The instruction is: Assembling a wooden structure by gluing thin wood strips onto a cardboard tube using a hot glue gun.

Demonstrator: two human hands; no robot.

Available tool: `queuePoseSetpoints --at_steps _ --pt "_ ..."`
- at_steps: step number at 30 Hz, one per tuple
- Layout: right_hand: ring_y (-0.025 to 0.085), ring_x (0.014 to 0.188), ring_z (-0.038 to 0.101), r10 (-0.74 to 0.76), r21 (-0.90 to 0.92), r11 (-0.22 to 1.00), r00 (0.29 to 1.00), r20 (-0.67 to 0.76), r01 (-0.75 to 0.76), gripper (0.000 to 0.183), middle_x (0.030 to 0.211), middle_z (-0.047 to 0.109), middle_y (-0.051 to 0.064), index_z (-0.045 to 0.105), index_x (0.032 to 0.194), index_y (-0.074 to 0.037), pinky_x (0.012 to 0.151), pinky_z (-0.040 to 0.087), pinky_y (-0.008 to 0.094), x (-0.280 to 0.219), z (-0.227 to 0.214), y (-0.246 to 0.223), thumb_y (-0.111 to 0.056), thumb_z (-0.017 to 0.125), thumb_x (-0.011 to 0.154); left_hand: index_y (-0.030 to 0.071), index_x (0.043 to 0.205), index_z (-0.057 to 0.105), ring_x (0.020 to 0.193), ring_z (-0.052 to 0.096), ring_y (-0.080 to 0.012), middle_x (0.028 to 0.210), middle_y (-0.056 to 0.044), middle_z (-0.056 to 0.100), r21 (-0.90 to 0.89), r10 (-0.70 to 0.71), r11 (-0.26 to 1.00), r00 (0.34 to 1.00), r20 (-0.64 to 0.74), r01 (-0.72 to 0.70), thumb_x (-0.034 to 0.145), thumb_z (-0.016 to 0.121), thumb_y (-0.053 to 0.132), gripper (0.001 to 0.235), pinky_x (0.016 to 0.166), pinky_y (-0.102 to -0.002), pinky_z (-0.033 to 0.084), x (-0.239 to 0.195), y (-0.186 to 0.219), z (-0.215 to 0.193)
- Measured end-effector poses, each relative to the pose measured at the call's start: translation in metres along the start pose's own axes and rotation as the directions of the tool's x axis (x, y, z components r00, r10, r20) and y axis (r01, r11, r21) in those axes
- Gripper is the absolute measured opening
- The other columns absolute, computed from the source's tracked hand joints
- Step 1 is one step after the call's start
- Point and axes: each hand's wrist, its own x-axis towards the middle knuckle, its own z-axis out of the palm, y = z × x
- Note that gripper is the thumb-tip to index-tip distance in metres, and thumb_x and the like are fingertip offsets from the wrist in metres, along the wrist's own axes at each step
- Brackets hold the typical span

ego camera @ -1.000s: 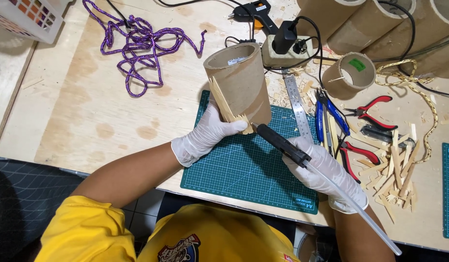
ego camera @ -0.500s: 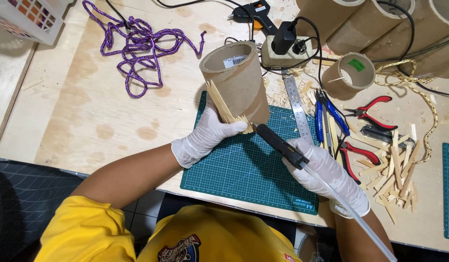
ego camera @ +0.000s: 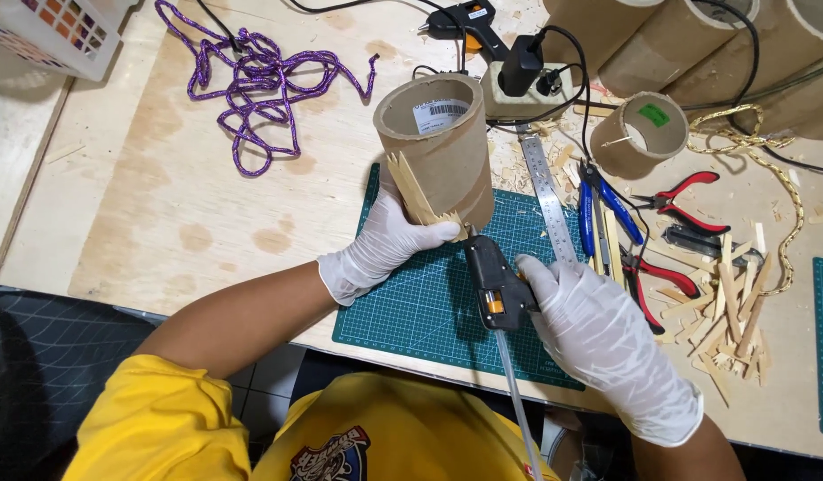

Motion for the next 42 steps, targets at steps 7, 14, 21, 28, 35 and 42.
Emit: queuePoseSetpoints --at_steps 7,14,21,28,35,42 --pt "0.033 0.072 0.066 0.125 0.065 0.988 0.973 0.192 -0.14 0.049 0.079 0.068 0.009 0.053 0.125 -0.02 0.061 0.06 0.047 0.01 -0.032 0.043 0.001 0.063 0.082 0.012 0.146 0.025 0.129 0.052 -0.029 0.139 -0.015 0.048 0.014 0.138 0.99 0.99 0.018 -0.138 0.071 0.087 0.025 0.099 0.113 -0.046 0.051 0.003 -0.005 -0.004" --pt "0.033 0.082 0.069 0.247 -0.331 0.875 0.913 -0.324 -0.354 0.056 0.097 0.071 0.012 0.068 0.14 -0.017 0.064 0.056 0.044 0.012 0.013 0.176 -0.026 0.073 0.085 0.01 0.14 0.041 0.122 0.061 -0.0265 0.133 -0.012 0.061 0.006 0.158 0.987 0.987 -0.014 -0.158 0.074 0.086 0.026 0.081 0.111 -0.043 0.052 0.006 -0.01 -0.009" --pt "0.049 0.107 0.066 0.61 -0.112 0.791 0.79 0.063 -0.601 0.068 0.123 0.065 0.03 0.046 0.155 -0.007 0.086 0.056 0.06 0.058 -0.022 0.17 -0.015 0.065 0.091 0.007 0.139 0.044 0.118 0.062 -0.0262 0.13 -0.012 0.064 0.026 0.079 0.997 0.996 -0.039 -0.078 0.073 0.085 0.028 0.081 0.109 -0.04 0.054 0.008 -0.01 -0.01" --pt "0.035 0.101 0.063 0.215 -0.434 0.823 0.908 -0.359 -0.366 0.061 0.136 0.069 0.015 0.066 0.151 -0.013 0.073 0.055 0.045 -0.002 0.005 0.236 -0.036 0.065 0.094 0.005 0.134 0.052 0.114 0.066 -0.0256 0.124 -0.012 0.068 -0.026 0.122 0.992 0.993 0.006 -0.122 0.073 0.087 0.028 0.073 0.101 -0.042 0.06 0.005 -0.004 -0.007" --pt "0.028 0.101 0.057 0.299 -0.649 0.532 0.838 -0.457 -0.544 0.018 0.109 0.061 0.011 0.064 0.108 -0.012 0.087 0.044 0.04 -0.113 0.04 0.299 -0.03 0.063 0.11 0.006 0.136 0.052 0.115 0.065 -0.0249 0.127 -0.011 0.067 0.041 0.101 0.994 0.994 -0.032 -0.099 0.073 0.085 0.029 0.074 0.104 -0.041 0.058 -0.002 0.002 -0.003" --pt "0.023 0.104 0.065 0.295 -0.672 0.582 0.889 -0.351 -0.458 0.02 0.116 0.07 -0.004 0.07 0.111 -0.025 0.087 0.049 0.035 -0.144 0.022 0.287 -0.044 0.066 0.107 0.005 0.138 0.046 0.117 0.062 -0.0247 0.128 -0.01 0.063 0.094 0.096 0.991 0.995 -0.039 -0.092 0.072 0.08 0.02 0.076 0.106 -0.039 0.056 -0.003 0.01 0.005"
